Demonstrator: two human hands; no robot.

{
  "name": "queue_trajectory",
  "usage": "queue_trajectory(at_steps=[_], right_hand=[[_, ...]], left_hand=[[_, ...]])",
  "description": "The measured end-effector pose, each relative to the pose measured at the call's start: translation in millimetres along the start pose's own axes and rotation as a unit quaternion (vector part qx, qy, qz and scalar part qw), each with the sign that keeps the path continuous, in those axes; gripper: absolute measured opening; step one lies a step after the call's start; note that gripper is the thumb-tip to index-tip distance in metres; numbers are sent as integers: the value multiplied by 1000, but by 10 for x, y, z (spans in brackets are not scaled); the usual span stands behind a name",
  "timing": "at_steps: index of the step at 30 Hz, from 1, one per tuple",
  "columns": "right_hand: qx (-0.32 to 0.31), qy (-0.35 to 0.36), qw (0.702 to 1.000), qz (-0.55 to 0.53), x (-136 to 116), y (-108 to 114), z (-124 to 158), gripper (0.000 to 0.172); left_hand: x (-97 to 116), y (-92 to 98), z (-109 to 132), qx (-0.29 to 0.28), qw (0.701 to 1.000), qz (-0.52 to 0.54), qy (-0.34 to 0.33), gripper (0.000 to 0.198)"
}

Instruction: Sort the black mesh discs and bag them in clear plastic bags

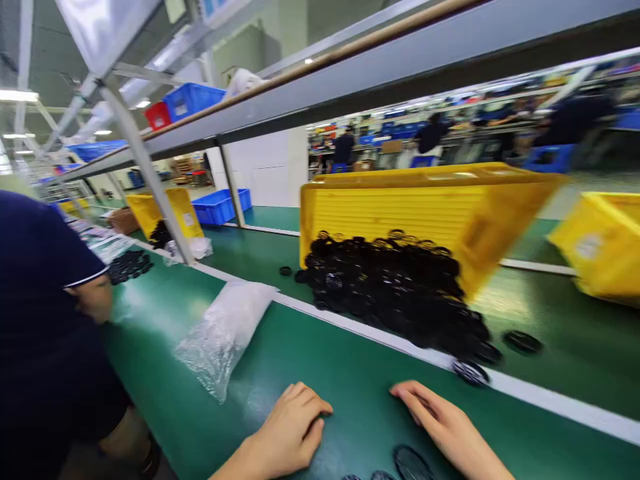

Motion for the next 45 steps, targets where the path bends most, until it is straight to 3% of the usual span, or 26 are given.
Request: queue_trajectory(at_steps=[2,6,10,14,18,23,31,38,45], right_hand=[[-27,-21,999,-32,-57,-32,35,58],[10,-9,999,-48,-257,41,115,53],[24,32,999,35,-453,159,564,42],[-28,47,993,105,-602,76,1126,39],[-76,45,979,183,-682,-151,1418,45],[-81,65,961,255,-676,-259,1527,43],[-28,8,965,260,-493,-41,1735,46],[28,37,956,290,-494,26,1716,45],[5,85,942,326,-724,-229,1689,39]], left_hand=[[106,-10,-147,-21,999,11,-46,27],[327,-141,-543,-55,984,-7,-172,24],[324,-211,-791,-23,979,3,-200,26],[256,-178,-708,-9,976,46,-213,29],[225,-120,-610,-11,976,66,-210,30],[241,-101,-608,-7,976,64,-210,30],[231,-108,-594,-5,974,51,-221,31],[225,-129,-580,-4,974,46,-223,31],[214,-129,-580,2,974,42,-223,31]])
Point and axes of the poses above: each hand's wrist, its own z-axis away from the middle knuckle, its own y-axis out of the back of the hand, x = y × z, the point moved 8 cm from there along -z, towards the middle knuckle, and after that the axes turned 14 degrees about -z, right-handed, at the moved point
